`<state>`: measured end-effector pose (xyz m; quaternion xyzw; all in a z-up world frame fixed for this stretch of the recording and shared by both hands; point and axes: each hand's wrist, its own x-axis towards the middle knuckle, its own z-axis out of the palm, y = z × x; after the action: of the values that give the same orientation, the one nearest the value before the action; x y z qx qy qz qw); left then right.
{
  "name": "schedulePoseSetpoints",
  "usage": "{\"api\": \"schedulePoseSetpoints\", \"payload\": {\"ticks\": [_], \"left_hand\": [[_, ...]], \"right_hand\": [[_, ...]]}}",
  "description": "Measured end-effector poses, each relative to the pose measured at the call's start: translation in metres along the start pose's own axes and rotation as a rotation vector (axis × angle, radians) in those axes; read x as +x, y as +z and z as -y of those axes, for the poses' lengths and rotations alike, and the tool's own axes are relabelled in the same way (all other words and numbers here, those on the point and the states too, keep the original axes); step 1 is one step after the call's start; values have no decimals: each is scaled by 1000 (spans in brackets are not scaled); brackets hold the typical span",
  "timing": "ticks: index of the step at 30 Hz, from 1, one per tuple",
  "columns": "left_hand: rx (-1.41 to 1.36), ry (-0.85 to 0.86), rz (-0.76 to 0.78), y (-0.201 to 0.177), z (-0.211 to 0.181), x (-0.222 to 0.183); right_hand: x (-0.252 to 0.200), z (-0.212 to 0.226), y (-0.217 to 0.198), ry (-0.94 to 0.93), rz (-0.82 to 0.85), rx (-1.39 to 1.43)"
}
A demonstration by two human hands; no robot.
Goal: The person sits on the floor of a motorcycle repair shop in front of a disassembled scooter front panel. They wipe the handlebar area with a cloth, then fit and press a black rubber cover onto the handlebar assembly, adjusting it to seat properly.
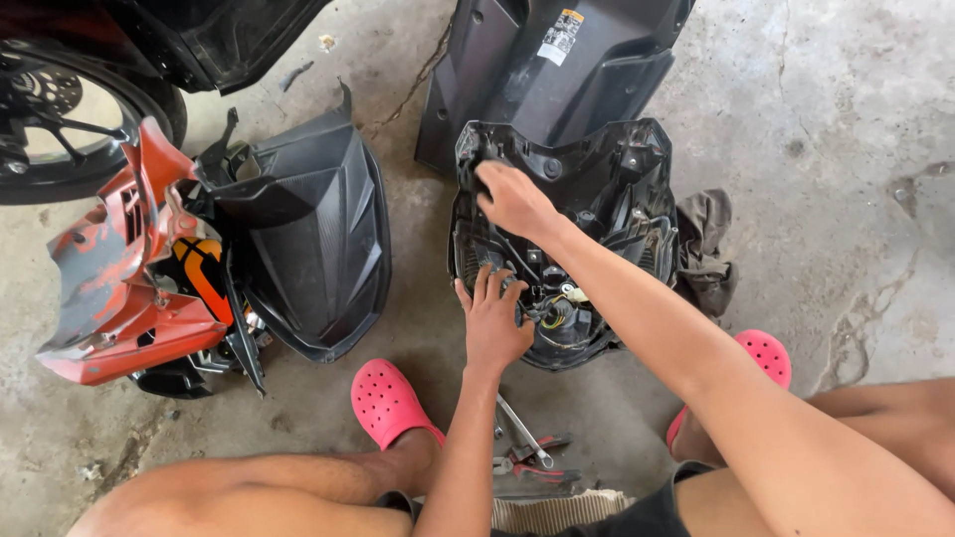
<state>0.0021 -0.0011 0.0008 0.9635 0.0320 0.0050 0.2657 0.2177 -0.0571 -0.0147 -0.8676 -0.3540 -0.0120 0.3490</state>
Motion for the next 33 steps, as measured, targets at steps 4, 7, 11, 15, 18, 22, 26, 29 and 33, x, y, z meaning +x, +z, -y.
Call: {"api": "schedulePoseSetpoints", "payload": {"ticks": [4,7,11,15,18,22,26,29,33], "left_hand": [[-17,-9,16,-4,-4,-1],[-18,-4,-3,-5,-3,-3],[-11,15,-8,-2,2,-6],[27,21,-28,3,-1,-5],[23,14,-28,2,0,-4],[-15,7,-7,-1,-3,-4],[-9,2,54,1,-2,-2],[-24,6,23,1,1,-3],[-19,-5,55,-3,-2,-3]], "right_hand": [[-8,8,-17,-126,29,-165],[-28,11,15,17,32,302],[-15,-22,17,-224,69,88],[-4,-8,3,-234,48,100],[-9,-22,29,-133,53,108],[-18,-51,30,-169,70,-38],[-26,-6,1,-49,-44,7],[-33,4,0,-71,146,148],[-30,-44,30,-74,243,296]]}}
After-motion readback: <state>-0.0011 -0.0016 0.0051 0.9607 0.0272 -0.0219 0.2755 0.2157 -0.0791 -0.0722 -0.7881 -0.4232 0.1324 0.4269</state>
